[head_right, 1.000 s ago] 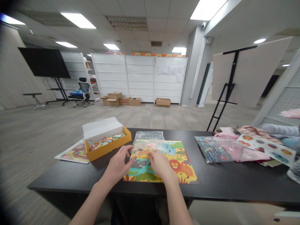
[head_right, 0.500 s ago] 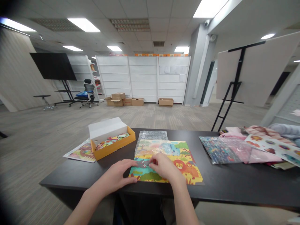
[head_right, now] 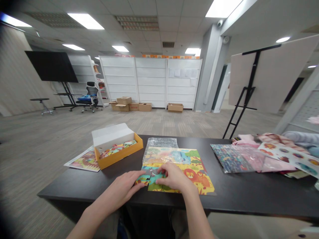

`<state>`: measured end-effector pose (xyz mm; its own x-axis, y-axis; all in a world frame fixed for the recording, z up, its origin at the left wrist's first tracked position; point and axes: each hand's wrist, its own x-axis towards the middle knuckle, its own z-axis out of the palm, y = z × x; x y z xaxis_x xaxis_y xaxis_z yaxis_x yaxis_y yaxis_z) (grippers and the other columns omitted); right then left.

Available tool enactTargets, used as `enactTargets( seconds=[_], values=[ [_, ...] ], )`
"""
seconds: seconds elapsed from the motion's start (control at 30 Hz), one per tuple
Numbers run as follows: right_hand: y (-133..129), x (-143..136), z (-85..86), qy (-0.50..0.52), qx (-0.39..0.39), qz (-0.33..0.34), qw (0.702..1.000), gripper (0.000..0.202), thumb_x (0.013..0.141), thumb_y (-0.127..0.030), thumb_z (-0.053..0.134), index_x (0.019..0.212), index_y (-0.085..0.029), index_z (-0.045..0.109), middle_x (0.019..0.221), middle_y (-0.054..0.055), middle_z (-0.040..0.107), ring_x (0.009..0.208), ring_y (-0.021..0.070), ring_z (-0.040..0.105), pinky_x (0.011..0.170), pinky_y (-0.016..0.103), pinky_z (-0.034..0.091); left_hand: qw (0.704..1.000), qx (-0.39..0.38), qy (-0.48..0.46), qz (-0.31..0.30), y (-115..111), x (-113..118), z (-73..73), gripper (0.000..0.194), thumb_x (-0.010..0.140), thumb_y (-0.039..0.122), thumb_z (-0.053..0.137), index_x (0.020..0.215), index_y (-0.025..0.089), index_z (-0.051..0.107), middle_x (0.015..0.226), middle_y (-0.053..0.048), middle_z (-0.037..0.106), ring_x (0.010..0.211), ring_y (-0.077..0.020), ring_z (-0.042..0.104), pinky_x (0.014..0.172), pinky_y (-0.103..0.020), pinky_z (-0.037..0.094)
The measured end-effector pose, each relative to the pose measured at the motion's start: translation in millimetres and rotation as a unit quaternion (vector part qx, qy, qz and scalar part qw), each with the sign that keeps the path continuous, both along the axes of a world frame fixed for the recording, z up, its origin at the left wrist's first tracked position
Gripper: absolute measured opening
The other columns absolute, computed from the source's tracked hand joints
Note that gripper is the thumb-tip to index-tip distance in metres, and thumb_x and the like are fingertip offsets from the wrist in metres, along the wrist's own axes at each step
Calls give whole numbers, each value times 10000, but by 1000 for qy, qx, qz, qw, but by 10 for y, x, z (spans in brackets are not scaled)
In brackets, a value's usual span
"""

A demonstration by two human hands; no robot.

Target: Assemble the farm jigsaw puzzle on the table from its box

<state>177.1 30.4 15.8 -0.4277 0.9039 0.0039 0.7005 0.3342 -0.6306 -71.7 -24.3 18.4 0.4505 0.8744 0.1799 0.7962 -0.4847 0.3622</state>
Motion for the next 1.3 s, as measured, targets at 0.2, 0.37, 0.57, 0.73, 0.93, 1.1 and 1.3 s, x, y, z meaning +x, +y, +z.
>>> enactTargets(
  seconds=[0.2,0.37,0.57,0.73,0.93,1.1,1.3],
  values=[
    [-26,-12,49,-17,-17,9,1000,488,621,-322,887,1083,-229,756,972,38,635,816,181,576,738,281,455,997,-5,-70,-33,29,-26,-37,333,985,331,574,1313,282,572,1299,-42,651,1222,-221,582,1047,-347,477],
    [-35,-20,58,-21,-21,16,999,484,637,-346,877,1099,-257,762,993,44,635,869,206,587,786,303,465,994,-22,-96,-36,69,-54,-93,383,917,325,677,1286,282,584,1309,-42,645,1218,-231,577,1059,-372,469],
    [-37,-5,43,-18,-13,19,1000,500,639,-358,878,1116,-262,760,1011,48,649,889,214,599,815,313,475,995,-19,-88,-39,128,-1,-117,493,811,327,790,1265,272,606,1295,-54,645,1251,-260,530,1064,-398,435],
    [-28,-2,18,-18,-14,24,999,525,632,-354,883,1131,-259,753,1007,39,635,890,211,595,809,307,471,993,-50,-84,-62,199,36,-140,493,836,322,757,1303,294,601,1336,-50,631,1278,-273,503,1076,-422,405],
    [-22,-25,49,-20,-23,24,999,530,617,-324,893,1122,-246,752,996,35,611,880,205,587,788,301,457,988,-75,-100,-93,215,81,-111,457,847,251,738,1279,331,610,1331,-16,625,1258,-251,512,1077,-404,392],
    [-28,-24,53,-18,-26,24,999,533,615,-314,894,1123,-236,752,998,40,617,876,207,589,786,305,456,983,-90,-129,-92,199,87,-63,438,826,201,733,1238,292,613,1289,-26,631,1241,-242,531,1084,-397,398],
    [2,6,-5,-8,-22,28,999,539,617,-332,886,1132,-249,752,1012,42,633,893,213,594,809,317,468,974,-91,-195,-70,167,80,18,459,785,207,738,1224,252,610,1234,-25,659,1130,-219,624,1003,-328,481]
  ],
)
